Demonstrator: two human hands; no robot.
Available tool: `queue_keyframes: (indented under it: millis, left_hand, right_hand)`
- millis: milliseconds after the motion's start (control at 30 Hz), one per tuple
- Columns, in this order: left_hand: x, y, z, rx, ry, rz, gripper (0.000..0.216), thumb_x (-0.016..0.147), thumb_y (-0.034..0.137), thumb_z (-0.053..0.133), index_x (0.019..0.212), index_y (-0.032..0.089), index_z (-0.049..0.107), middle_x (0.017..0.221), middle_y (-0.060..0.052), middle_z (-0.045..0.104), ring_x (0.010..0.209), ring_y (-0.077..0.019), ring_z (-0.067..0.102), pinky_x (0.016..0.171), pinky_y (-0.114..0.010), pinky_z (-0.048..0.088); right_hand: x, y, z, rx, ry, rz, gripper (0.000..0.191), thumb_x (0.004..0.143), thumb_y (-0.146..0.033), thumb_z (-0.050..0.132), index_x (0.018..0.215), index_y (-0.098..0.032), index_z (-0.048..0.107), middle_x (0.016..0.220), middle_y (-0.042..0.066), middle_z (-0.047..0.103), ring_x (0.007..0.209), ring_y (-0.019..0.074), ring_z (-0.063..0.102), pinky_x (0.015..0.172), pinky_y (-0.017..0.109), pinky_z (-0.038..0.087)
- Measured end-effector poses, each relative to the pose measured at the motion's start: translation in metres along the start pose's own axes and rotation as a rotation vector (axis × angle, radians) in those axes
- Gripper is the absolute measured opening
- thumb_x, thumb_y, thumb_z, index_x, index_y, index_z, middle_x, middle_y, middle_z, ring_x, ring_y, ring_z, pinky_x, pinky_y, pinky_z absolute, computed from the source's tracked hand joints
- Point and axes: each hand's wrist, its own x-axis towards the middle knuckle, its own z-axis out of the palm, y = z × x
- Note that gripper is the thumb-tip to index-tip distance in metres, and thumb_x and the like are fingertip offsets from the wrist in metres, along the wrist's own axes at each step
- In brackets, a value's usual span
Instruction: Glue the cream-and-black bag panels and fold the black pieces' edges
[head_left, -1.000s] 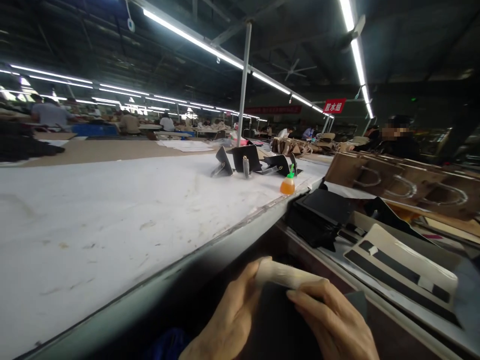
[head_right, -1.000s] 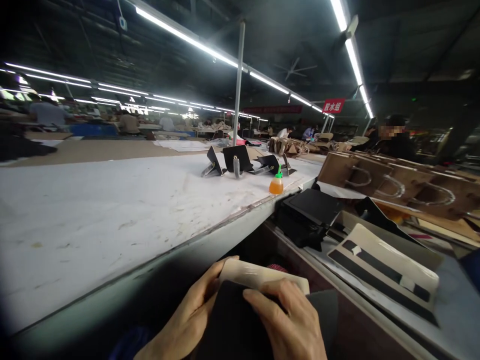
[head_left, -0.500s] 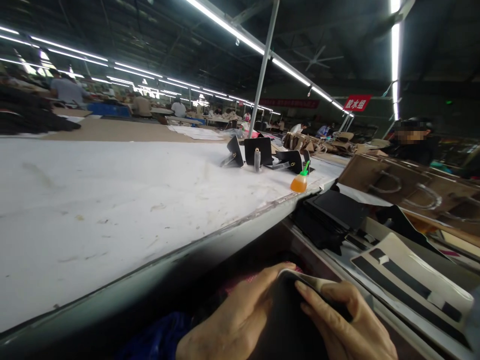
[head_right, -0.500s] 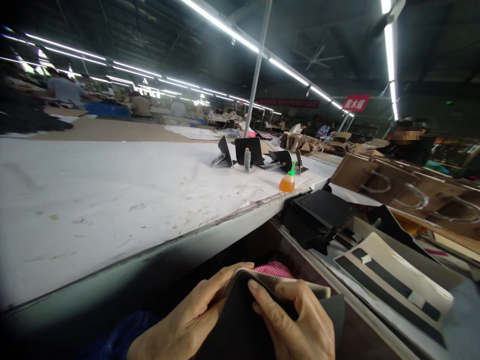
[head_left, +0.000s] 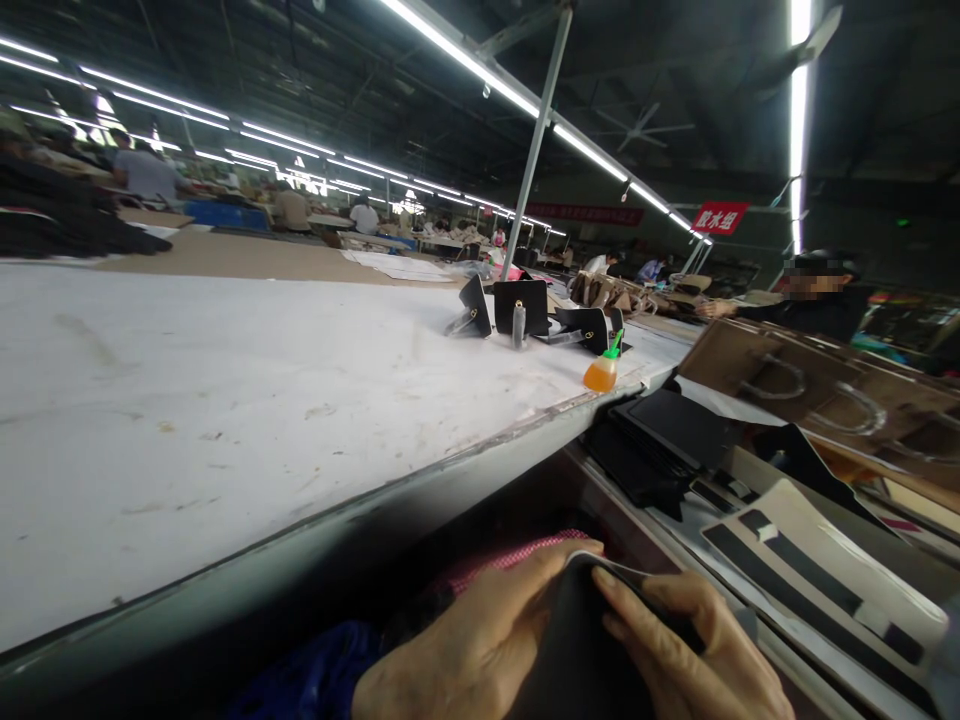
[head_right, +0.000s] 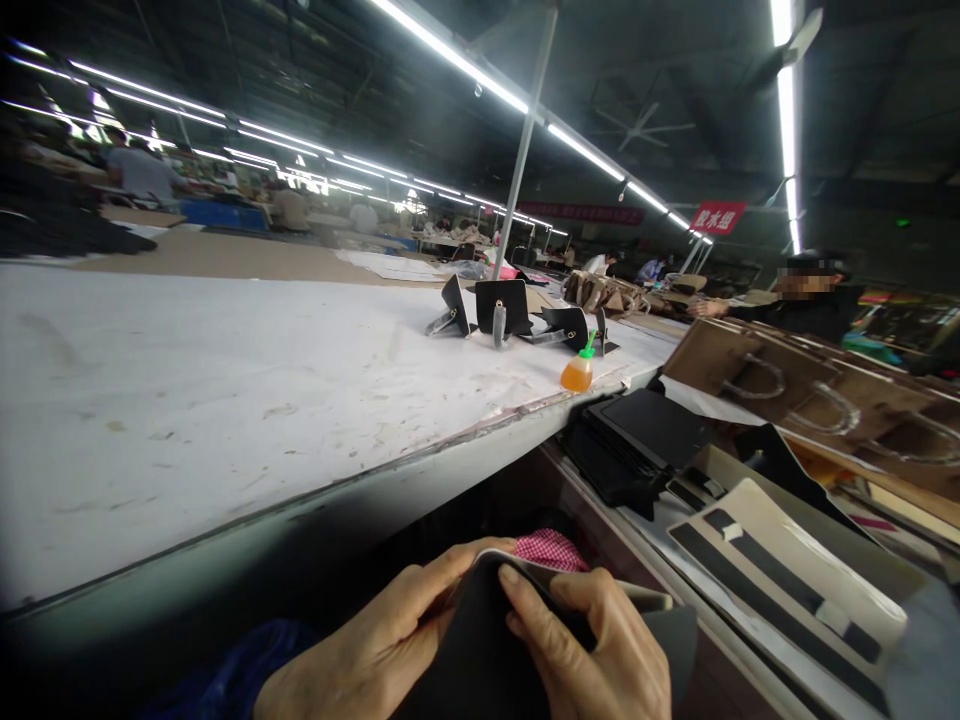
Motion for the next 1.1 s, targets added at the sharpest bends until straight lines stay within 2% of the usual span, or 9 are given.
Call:
queue_keyframes:
  millis: [133,233,367,467,533,600,800,933,1100]
  left_hand:
    - [0.001,0.003,0.001,0.009,-0.008,-0.042,0.048,0.102,0.019,0.046,0.149,0.028,0.05,0.157,-0.002,0.05,0.147,-0.0212,0.043,0.126,-0.038,0.03]
    - [0.002,0.006,0.0,0.041,-0.035,-0.009,0.049,0.101,0.014,0.044,0.149,0.027,0.05,0.156,-0.001,0.052,0.145,-0.0174,0.045,0.126,-0.032,0.03]
    - [0.007,0.01,-0.003,-0.051,-0.02,-0.032,0.042,0.105,0.024,0.044,0.146,0.031,0.055,0.151,0.001,0.058,0.139,-0.016,0.052,0.121,-0.027,0.035]
    - [0.01,0.01,-0.006,-0.108,-0.001,-0.055,0.038,0.106,0.038,0.042,0.138,0.032,0.063,0.131,0.001,0.071,0.122,-0.0175,0.063,0.11,-0.027,0.043]
    - [0.011,0.01,-0.006,-0.022,0.013,-0.044,0.041,0.104,0.046,0.042,0.13,0.026,0.067,0.113,-0.003,0.074,0.104,-0.0199,0.066,0.096,-0.028,0.049]
    - [0.011,0.009,-0.004,0.122,0.038,-0.049,0.042,0.101,0.05,0.047,0.122,0.021,0.068,0.103,-0.005,0.073,0.092,-0.0204,0.064,0.086,-0.028,0.05]
    - [0.013,0.009,0.004,0.378,0.104,-0.014,0.025,0.1,0.033,0.052,0.118,0.021,0.065,0.1,-0.003,0.072,0.086,-0.0165,0.064,0.079,-0.022,0.046]
    - [0.015,0.008,0.005,0.429,0.125,0.01,0.025,0.102,0.034,0.049,0.113,0.02,0.066,0.093,-0.003,0.072,0.078,-0.0157,0.065,0.072,-0.021,0.046]
    - [0.018,0.007,0.008,0.394,0.153,0.034,0.026,0.104,0.029,0.043,0.112,0.024,0.067,0.09,0.0,0.074,0.076,-0.0141,0.065,0.073,-0.019,0.046]
  right_hand:
    - [0.006,-0.005,-0.004,-0.025,-0.018,-0.05,0.023,0.094,-0.027,0.066,0.111,-0.036,0.077,0.072,-0.002,0.065,0.055,0.0112,0.065,0.057,0.018,0.058]
    - [0.008,-0.004,-0.006,-0.025,-0.042,-0.095,0.031,0.094,-0.024,0.066,0.12,-0.038,0.074,0.075,-0.002,0.065,0.056,0.0093,0.065,0.06,0.016,0.057]
    - [0.007,0.0,-0.007,0.003,-0.076,-0.152,0.044,0.094,-0.018,0.063,0.133,-0.039,0.066,0.078,-0.002,0.065,0.06,0.009,0.067,0.06,0.014,0.056]
    - [0.008,0.0,-0.008,-0.012,-0.092,-0.191,0.049,0.095,-0.018,0.061,0.139,-0.041,0.06,0.08,-0.002,0.065,0.064,0.0092,0.068,0.062,0.014,0.056]
    - [0.01,-0.001,-0.009,-0.036,-0.107,-0.206,0.053,0.095,-0.019,0.063,0.142,-0.042,0.057,0.079,-0.003,0.064,0.063,0.0082,0.068,0.063,0.013,0.055]
    - [0.012,-0.003,-0.01,-0.054,-0.135,-0.218,0.056,0.095,-0.02,0.064,0.145,-0.042,0.053,0.079,-0.003,0.064,0.062,0.0071,0.066,0.061,0.011,0.054]
    - [0.005,0.0,-0.011,-0.1,-0.176,-0.232,0.053,0.099,-0.022,0.06,0.148,-0.038,0.05,0.079,-0.002,0.061,0.061,0.0065,0.064,0.061,0.012,0.053]
    - [0.003,0.002,-0.01,-0.091,-0.204,-0.236,0.053,0.099,-0.02,0.059,0.148,-0.036,0.051,0.082,-0.001,0.06,0.066,0.0075,0.064,0.063,0.013,0.053]
    - [0.009,-0.001,-0.008,-0.094,-0.199,-0.265,0.045,0.098,-0.016,0.058,0.141,-0.03,0.057,0.08,-0.001,0.058,0.064,0.0076,0.061,0.06,0.015,0.051]
